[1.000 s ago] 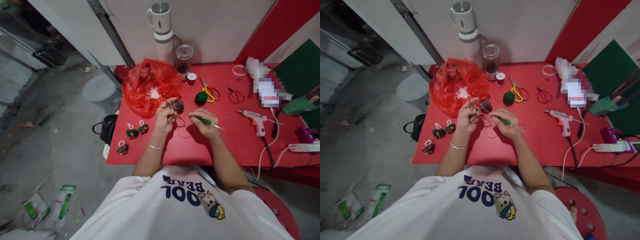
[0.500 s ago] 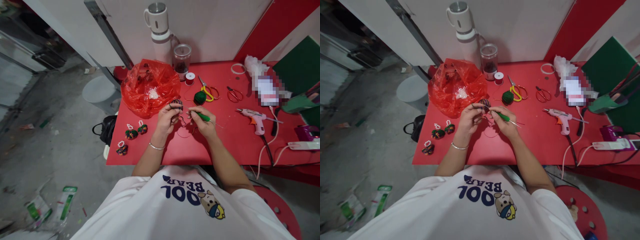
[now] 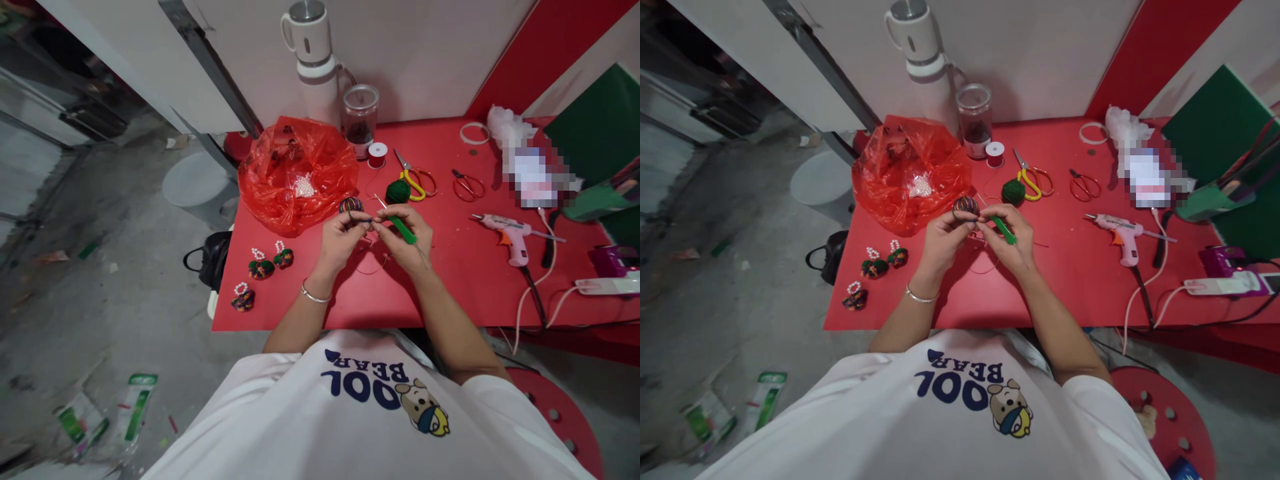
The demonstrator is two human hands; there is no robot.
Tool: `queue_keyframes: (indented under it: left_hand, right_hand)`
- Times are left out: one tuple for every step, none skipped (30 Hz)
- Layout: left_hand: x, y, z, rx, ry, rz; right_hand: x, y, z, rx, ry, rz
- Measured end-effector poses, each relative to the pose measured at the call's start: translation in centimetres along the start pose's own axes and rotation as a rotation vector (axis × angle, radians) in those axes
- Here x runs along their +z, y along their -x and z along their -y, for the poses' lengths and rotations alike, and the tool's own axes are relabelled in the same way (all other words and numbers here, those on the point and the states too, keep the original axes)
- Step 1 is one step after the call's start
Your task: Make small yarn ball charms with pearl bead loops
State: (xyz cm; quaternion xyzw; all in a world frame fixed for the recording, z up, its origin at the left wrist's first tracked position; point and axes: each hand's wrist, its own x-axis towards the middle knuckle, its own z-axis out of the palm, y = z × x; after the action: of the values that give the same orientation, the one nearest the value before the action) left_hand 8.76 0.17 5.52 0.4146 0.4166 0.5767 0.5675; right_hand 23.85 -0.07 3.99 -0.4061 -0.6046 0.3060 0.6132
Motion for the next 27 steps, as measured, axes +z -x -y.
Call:
queue_keyframes:
  left_hand:
    - [0.0,0.01,-0.02,-0.001,0.0,0.0]
    - [0.01,0.03,-0.05,-0.003,0.0,0.0]
    - [0.02,0.06,-0.09,-0.003,-0.001,0.001]
    - [0.04,0.1,-0.13,-0.003,0.001,0.001]
    - [0.07,0.13,-0.17,-0.005,0.003,0.002]
    - [0.1,0.17,-0.2,-0.01,0.005,0.003]
    - [0.13,0.2,-0.22,-0.017,0.009,0.003]
    - [0.15,0.24,-0.22,-0.026,0.012,0.003]
    - [0.18,0.26,-0.22,-0.033,0.013,0.002]
    - [0.2,0.28,-0.21,-0.038,0.013,0.0]
    - [0.22,0.29,-0.19,-0.039,0.011,0.001]
    - [0.22,0.3,-0.16,-0.037,0.01,0.004]
    - [0.21,0.29,-0.12,-0.034,0.011,0.011]
    - [0.18,0.28,-0.08,-0.03,0.012,0.02]
    - [0.13,0.25,-0.05,-0.026,0.012,0.028]
    - [0.07,0.21,-0.01,-0.019,0.008,0.035]
    - [0.0,0.16,0.01,-0.013,-0.001,0.04]
    - [-0.07,0.11,0.01,-0.007,-0.012,0.041]
    - [-0.12,0.06,0.0,-0.001,-0.024,0.041]
    - [-0.15,0.01,-0.04,0.005,-0.035,0.037]
    - [-0.16,-0.02,-0.09,0.011,-0.041,0.028]
    - [-0.14,-0.04,-0.16,0.015,-0.047,0.015]
    - [-0.09,-0.04,-0.25,0.017,-0.054,0.002]
    - [-0.02,-0.03,-0.34,0.016,-0.06,-0.01]
    - [0.05,-0.01,-0.43,0.01,-0.061,-0.019]
    - [0.11,0.01,-0.53,-0.002,-0.054,-0.026]
    - [0.15,0.03,-0.62,-0.025,-0.033,-0.029]
  right_hand:
    - [0.01,0.01,-0.01,-0.001,-0.002,0.002]
    - [0.01,0.02,0.0,-0.001,-0.007,0.004]
    - [0.02,0.02,0.04,0.002,-0.012,0.006]
    - [0.01,0.04,0.07,0.01,-0.014,0.006]
    - [0.01,0.06,0.11,0.024,-0.011,0.007]
    - [0.0,0.08,0.13,0.041,-0.003,0.008]
    - [0.0,0.1,0.13,0.057,0.005,0.008]
    - [-0.01,0.13,0.11,0.072,0.01,0.009]
    - [-0.01,0.15,0.07,0.084,0.012,0.011]
    - [-0.01,0.18,0.02,0.094,0.009,0.012]
    - [0.0,0.19,-0.03,0.103,0.004,0.013]
    - [0.01,0.21,-0.08,0.112,-0.004,0.013]
    - [0.02,0.21,-0.12,0.122,-0.012,0.012]
    - [0.04,0.2,-0.14,0.133,-0.022,0.009]
    - [0.04,0.17,-0.14,0.148,-0.037,0.005]
    - [0.04,0.13,-0.12,0.169,-0.055,0.0]
    - [0.03,0.08,-0.09,0.195,-0.076,-0.004]
    - [0.01,0.01,-0.05,0.221,-0.098,-0.004]
    - [-0.02,-0.06,-0.01,0.246,-0.121,0.001]
    - [-0.06,-0.14,0.04,0.267,-0.142,0.01]
    - [-0.1,-0.21,0.09,0.282,-0.161,0.017]
    - [-0.14,-0.27,0.14,0.292,-0.179,0.023]
    - [-0.17,-0.31,0.19,0.301,-0.195,0.028]
    - [-0.2,-0.32,0.25,0.31,-0.208,0.027]
    - [-0.23,-0.32,0.3,0.319,-0.218,0.027]
    - [-0.25,-0.29,0.33,0.328,-0.227,0.029]
    - [-0.29,-0.26,0.34,0.335,-0.238,0.032]
